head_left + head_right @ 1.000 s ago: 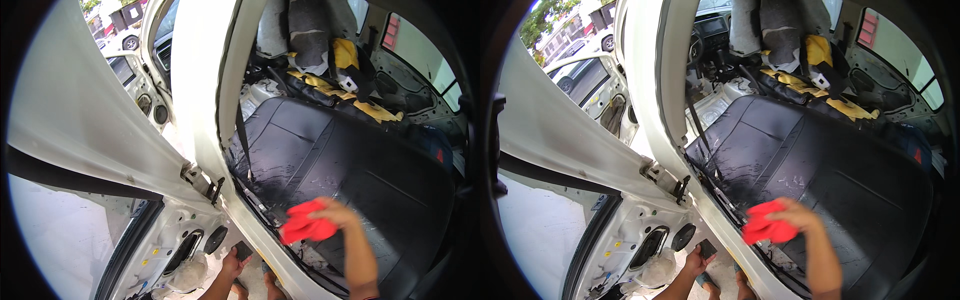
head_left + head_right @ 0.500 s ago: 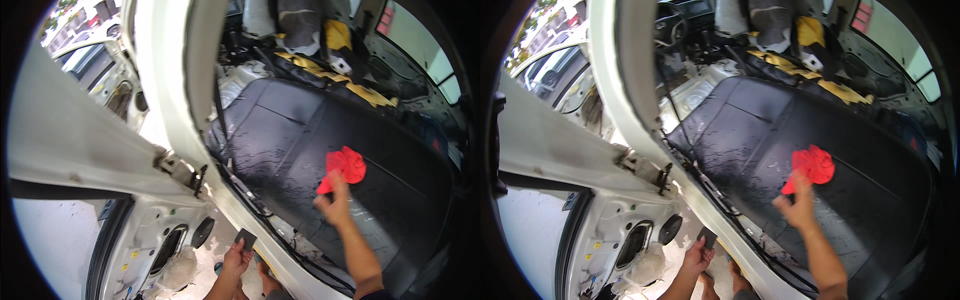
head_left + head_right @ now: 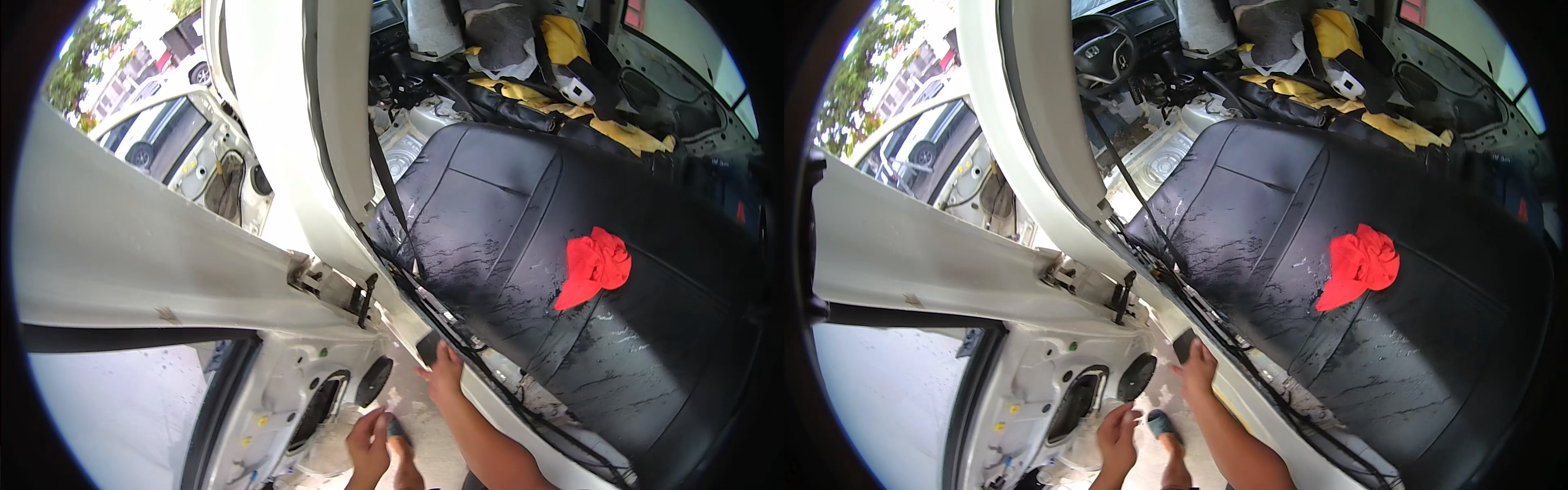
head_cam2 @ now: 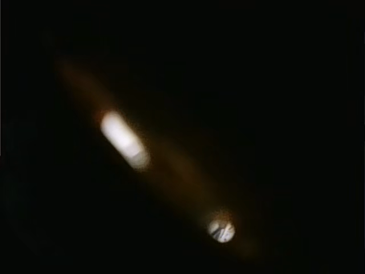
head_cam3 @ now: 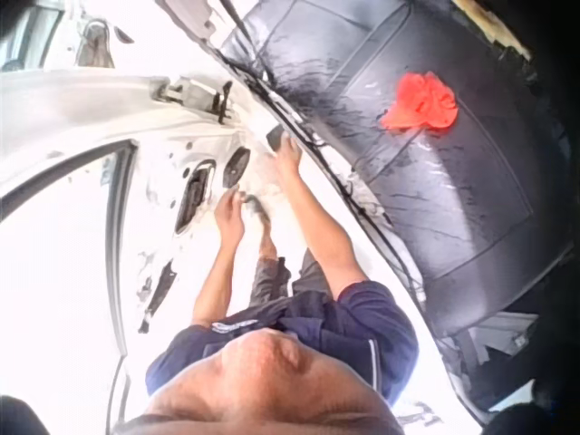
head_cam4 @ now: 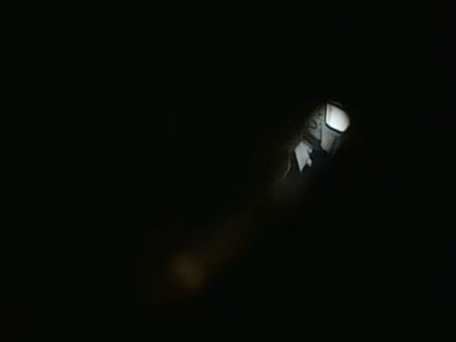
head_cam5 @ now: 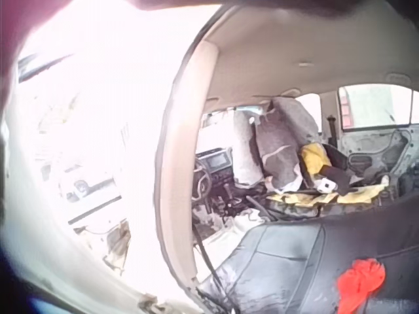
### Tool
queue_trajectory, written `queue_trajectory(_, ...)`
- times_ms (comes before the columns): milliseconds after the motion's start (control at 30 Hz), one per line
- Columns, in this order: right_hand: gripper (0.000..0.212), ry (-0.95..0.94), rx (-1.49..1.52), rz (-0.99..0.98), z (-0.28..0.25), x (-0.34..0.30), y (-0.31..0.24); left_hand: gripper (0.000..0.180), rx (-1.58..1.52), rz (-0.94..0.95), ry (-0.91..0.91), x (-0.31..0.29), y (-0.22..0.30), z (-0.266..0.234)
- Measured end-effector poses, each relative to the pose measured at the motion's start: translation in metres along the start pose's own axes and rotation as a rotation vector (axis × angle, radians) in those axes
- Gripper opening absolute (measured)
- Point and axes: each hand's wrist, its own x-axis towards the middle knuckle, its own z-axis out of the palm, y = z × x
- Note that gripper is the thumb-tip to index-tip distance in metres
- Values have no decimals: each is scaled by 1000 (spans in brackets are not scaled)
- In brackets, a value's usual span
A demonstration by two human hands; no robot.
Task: The person uses a red cloth to wipe the door hinge and door jamb area of a white car. The person repeatedly wipes the same hinge and surrounding metal surfaces with the cloth.
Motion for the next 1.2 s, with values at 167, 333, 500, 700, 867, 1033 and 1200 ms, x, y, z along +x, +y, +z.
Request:
queue_trajectory(167, 29, -1, -97, -264, 163, 28, 7, 23, 585, 594, -45, -43, 100, -134)
queue_trajectory(333, 27, -86, 14, 101, 248, 9, -28, 20, 667, 713, -279, -76, 183, -206)
queue_trajectory(500, 18, -140, 671, 174, 251, -10, -48, 18, 803, 768, -304, -64, 207, -226)
queue_trajectory(700, 74, -506, 321, -185, 255, -20, -27, 21, 868, 886, -280, -31, 198, -222)
queue_trajectory(867, 102, -490, -76, -232, 248, -32, -25, 22, 959, 813, -368, -30, 202, -230)
queue_trajectory(1033, 95, -264, -21, -120, 245, -24, -40, 23, 1059, 725, -351, -29, 202, -230)
queue_trajectory(1200, 89, -363, -142, -173, 248, -15, -36, 29, 1044, 794, -360, -25, 200, -226)
